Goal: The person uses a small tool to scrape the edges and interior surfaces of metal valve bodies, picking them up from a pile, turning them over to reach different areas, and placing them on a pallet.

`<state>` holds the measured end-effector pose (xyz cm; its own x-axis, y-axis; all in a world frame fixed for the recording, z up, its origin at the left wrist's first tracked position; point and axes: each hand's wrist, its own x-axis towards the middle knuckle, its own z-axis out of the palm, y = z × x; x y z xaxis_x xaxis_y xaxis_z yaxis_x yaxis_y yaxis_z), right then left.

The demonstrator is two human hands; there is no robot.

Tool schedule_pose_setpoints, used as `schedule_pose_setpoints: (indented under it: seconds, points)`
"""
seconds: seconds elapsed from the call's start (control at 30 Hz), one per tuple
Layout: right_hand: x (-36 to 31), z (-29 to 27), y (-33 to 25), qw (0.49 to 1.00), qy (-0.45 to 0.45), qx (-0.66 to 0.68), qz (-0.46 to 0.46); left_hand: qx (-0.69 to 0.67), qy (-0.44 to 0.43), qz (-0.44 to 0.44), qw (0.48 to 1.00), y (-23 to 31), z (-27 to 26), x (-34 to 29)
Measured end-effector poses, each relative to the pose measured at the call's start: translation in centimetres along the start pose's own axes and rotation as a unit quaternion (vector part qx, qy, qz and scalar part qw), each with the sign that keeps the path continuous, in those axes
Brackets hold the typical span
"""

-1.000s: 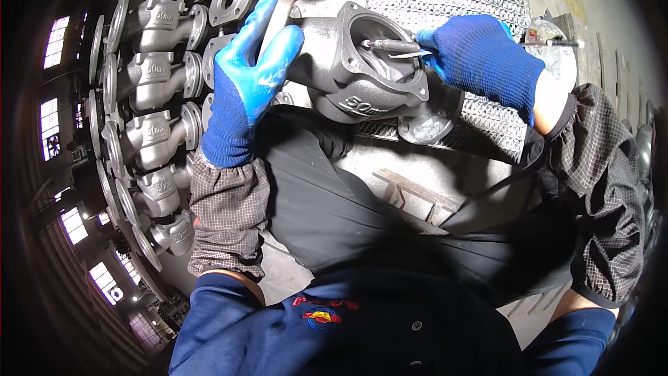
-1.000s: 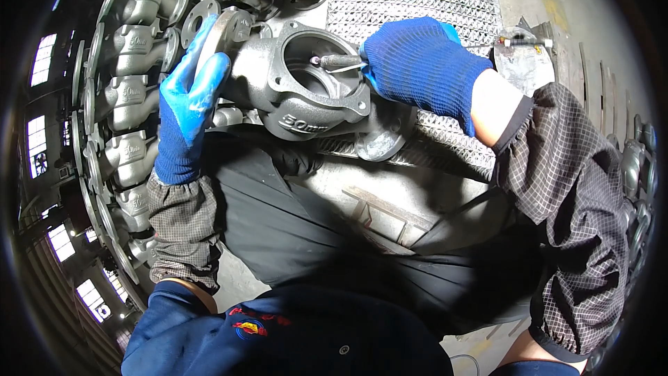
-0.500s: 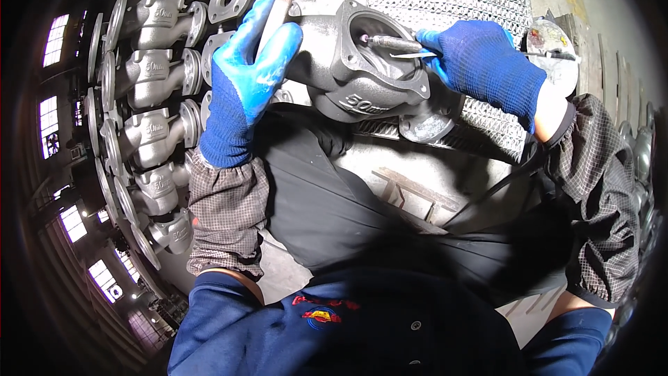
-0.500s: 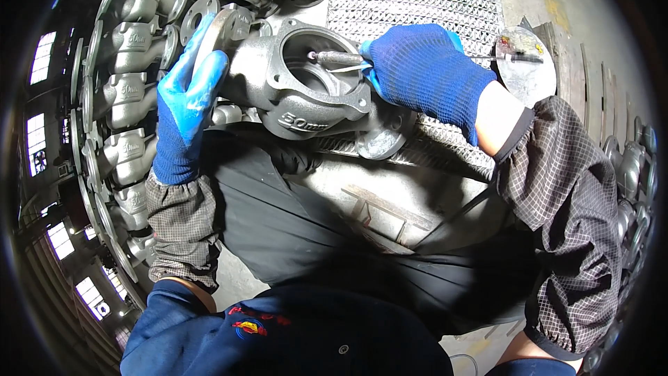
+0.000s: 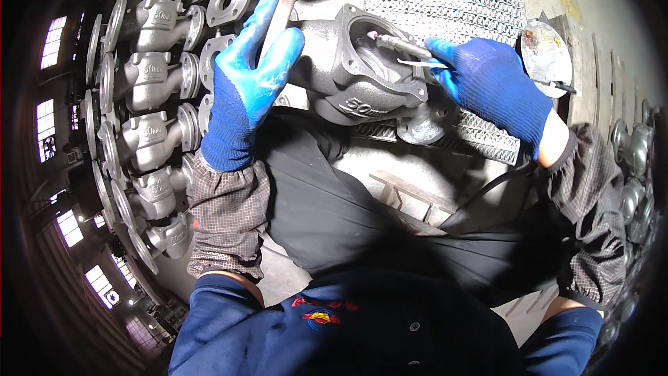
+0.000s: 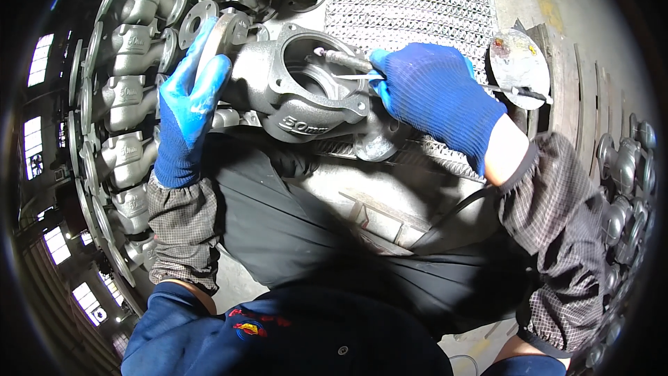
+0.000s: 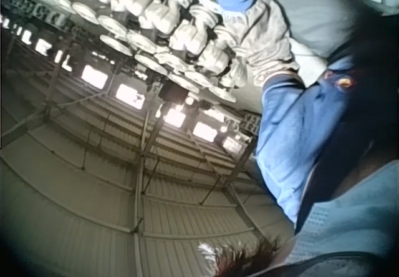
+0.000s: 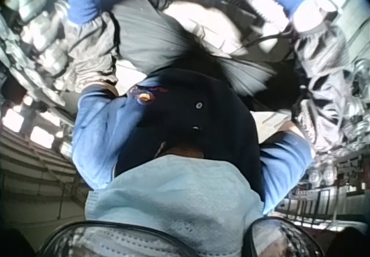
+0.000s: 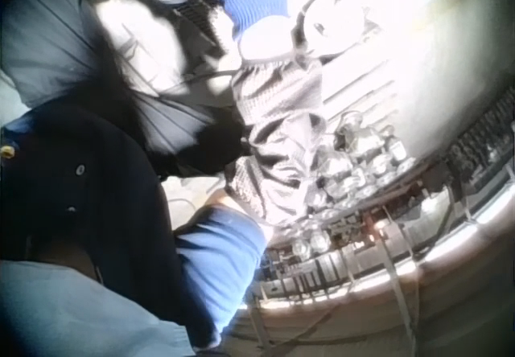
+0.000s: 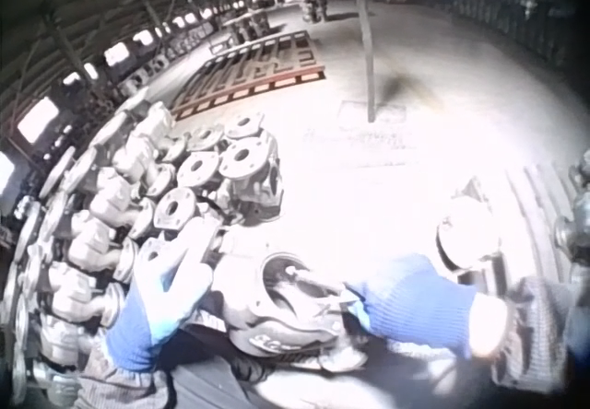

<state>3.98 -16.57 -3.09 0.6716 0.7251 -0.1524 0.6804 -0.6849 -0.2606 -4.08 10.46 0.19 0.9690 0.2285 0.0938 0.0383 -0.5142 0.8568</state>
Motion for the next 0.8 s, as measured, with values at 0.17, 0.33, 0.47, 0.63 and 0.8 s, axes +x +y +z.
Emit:
schedule_pose_setpoints:
  seconds: [0.17,0.33,0.47,0.63,0.8]
  points:
    - [-0.1,0.2,0.1,0.997,-0.030,-0.022,0.064,0.043,-0.012,0.024,0.999,0.2,-0.1,-0.1]
    - [0.2,0.1,0.5,0.998,-0.036,-0.046,0.027,0.023,-0.006,-0.002,1.000,0.4,0.1,-0.1]
    - [0.0,0.8,0.4,0.998,0.036,-0.046,0.017,0.050,-0.002,0.050,0.997,-0.1,0.0,0.0]
    - [0.2,0.8,0.6,0.999,0.001,-0.039,0.034,0.109,-0.010,0.105,0.988,-0.8,-0.3,0.1]
    - [1.5,0.0,1.0,0.998,-0.014,-0.059,-0.027,0.104,-0.007,0.118,0.987,-1.5,-0.4,0.2]
